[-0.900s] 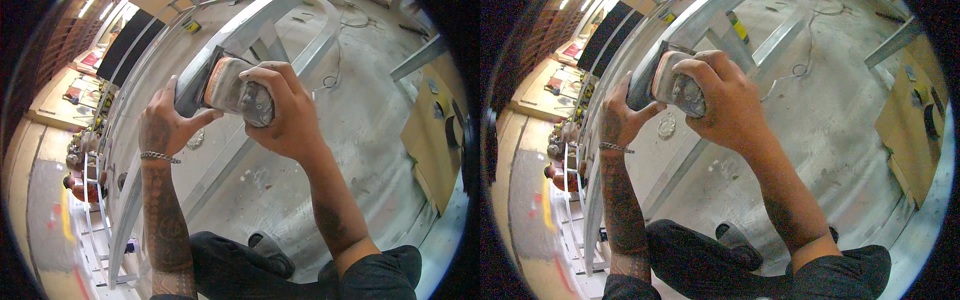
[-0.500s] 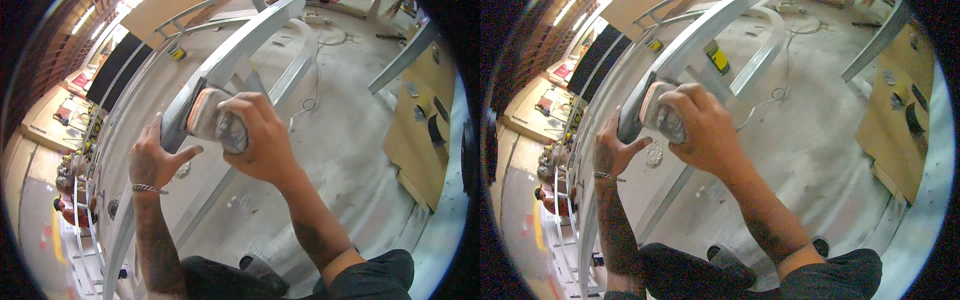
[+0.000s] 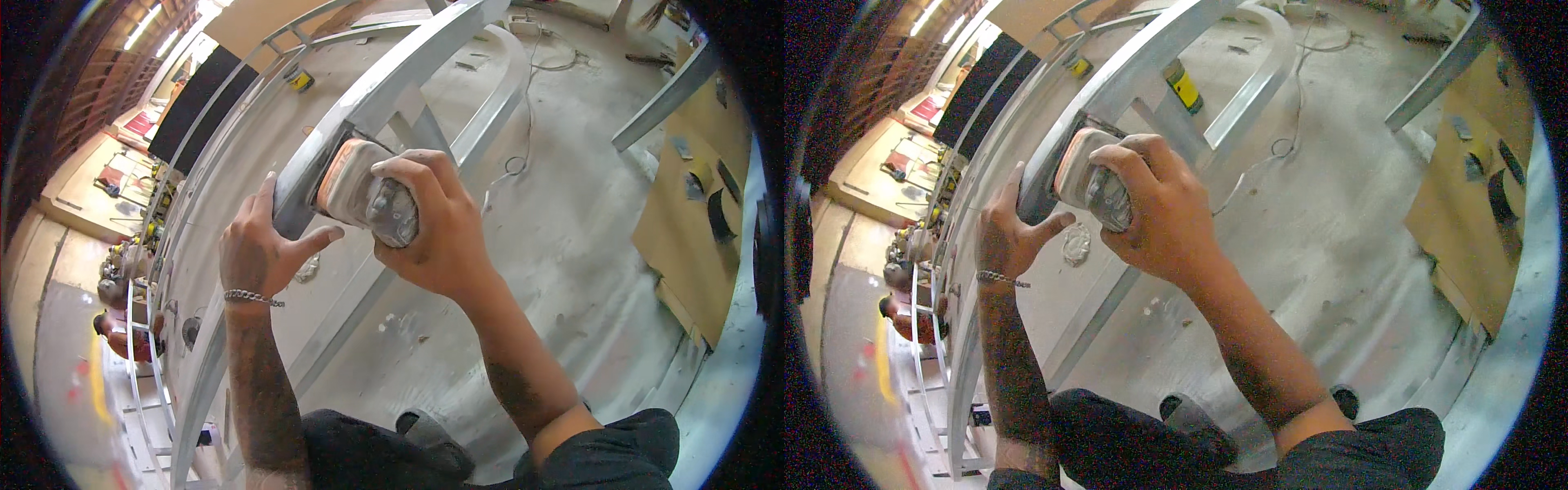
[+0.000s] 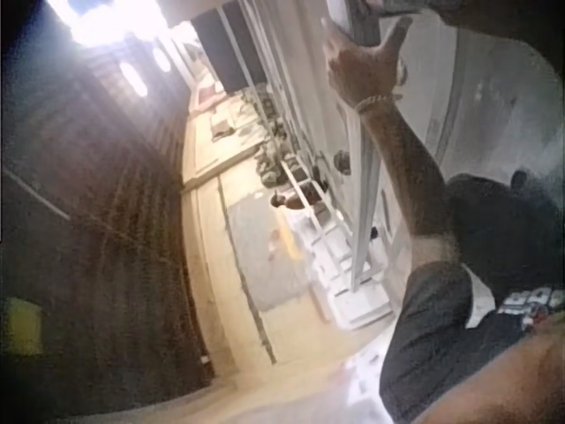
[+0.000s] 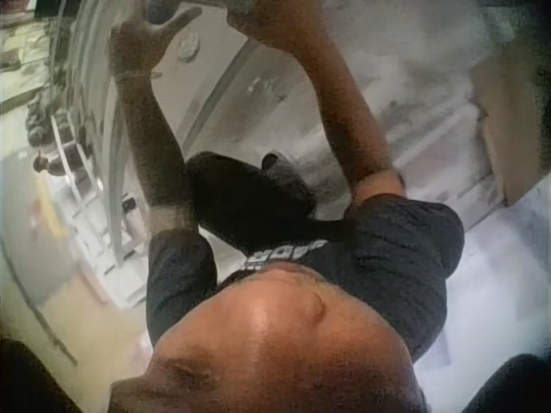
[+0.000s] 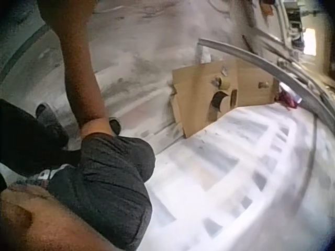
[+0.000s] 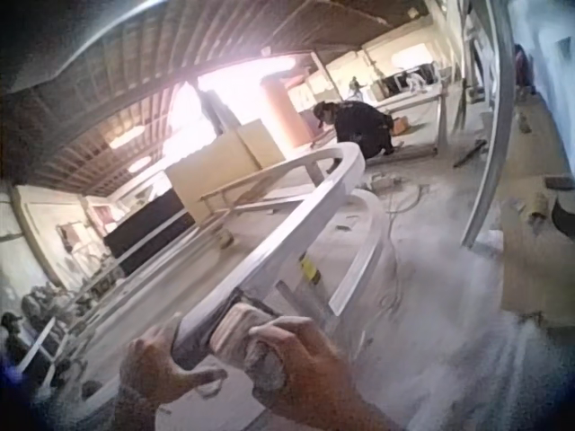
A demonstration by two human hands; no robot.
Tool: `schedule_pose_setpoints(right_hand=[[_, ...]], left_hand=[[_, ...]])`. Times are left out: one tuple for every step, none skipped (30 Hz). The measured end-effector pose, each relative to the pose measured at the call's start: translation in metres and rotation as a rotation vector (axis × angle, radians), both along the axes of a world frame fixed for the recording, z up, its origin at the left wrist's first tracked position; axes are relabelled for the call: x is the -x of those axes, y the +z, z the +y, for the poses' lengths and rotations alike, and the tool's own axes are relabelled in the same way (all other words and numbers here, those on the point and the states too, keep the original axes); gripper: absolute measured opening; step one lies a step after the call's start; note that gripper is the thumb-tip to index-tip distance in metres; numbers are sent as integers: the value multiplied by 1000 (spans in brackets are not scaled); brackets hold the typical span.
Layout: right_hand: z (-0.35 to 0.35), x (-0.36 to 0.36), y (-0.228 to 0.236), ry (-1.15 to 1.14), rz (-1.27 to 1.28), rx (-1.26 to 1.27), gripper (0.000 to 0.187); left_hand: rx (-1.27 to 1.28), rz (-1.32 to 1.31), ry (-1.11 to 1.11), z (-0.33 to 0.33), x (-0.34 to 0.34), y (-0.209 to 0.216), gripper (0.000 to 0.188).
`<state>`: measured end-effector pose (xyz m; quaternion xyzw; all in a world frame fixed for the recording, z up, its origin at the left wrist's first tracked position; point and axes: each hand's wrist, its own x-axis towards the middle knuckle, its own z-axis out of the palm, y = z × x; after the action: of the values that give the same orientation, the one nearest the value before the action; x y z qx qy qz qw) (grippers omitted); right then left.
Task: The person sands the surface of a curved metal frame using an orbital sander, moving the tool along the length of the frame to smooth the joints.
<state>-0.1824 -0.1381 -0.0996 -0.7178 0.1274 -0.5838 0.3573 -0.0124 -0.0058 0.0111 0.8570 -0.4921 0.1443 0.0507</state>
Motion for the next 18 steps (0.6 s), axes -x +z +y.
schedule_pose_setpoints(right_hand=[[3,-1,0,8,-4,-8,72],[6,-3,0,13,-7,-1,72],[8,-4,-1,15,-6,6,72],[7,-4,-2,20,-7,-1,72],[4,-4,-3,2,-10,18,71],[0,-2,-3,-18,-11,40,69],[-3,-1,-3,-16,-10,36,69],[-6,0,-3,-41,-5,20,69],[-9,0,-2,-63,-5,5,68],[-11,0,-2,-59,-7,2,68],[-14,0,-3,-62,-16,-10,68],[-16,0,-4,-66,-25,-22,68],[-17,0,-4,-64,-26,-25,68],[-17,0,-4,-69,-28,-42,68],[-19,0,-5,-78,-26,-58,68],[-19,0,-5,-78,-24,-60,68],[-20,0,-5,-94,-20,-65,68],[-21,0,-5,-111,-18,-70,69]], left_hand=[[13,9,-17,1,-3,-1,124],[26,17,-35,2,-5,0,124],[19,17,-30,3,-4,0,124],[13,15,-24,3,-1,1,124],[6,13,-19,3,0,1,124],[2,14,-17,3,0,0,124],[8,-2,-31,2,0,-2,124],[13,-17,-46,2,0,-4,124],[10,-20,-42,3,-2,-4,124],[37,-68,-83,4,-5,-6,122],[64,-116,-125,4,-7,-7,121],[61,-117,-122,5,-8,-7,121],[58,-134,-121,5,-8,-7,121],[55,-152,-119,5,-8,-6,121],[54,-150,-120,5,-9,-8,121],[49,-138,-117,4,-10,-9,121],[44,-127,-114,4,-10,-10,121],[43,-126,-114,4,-11,-11,121]])
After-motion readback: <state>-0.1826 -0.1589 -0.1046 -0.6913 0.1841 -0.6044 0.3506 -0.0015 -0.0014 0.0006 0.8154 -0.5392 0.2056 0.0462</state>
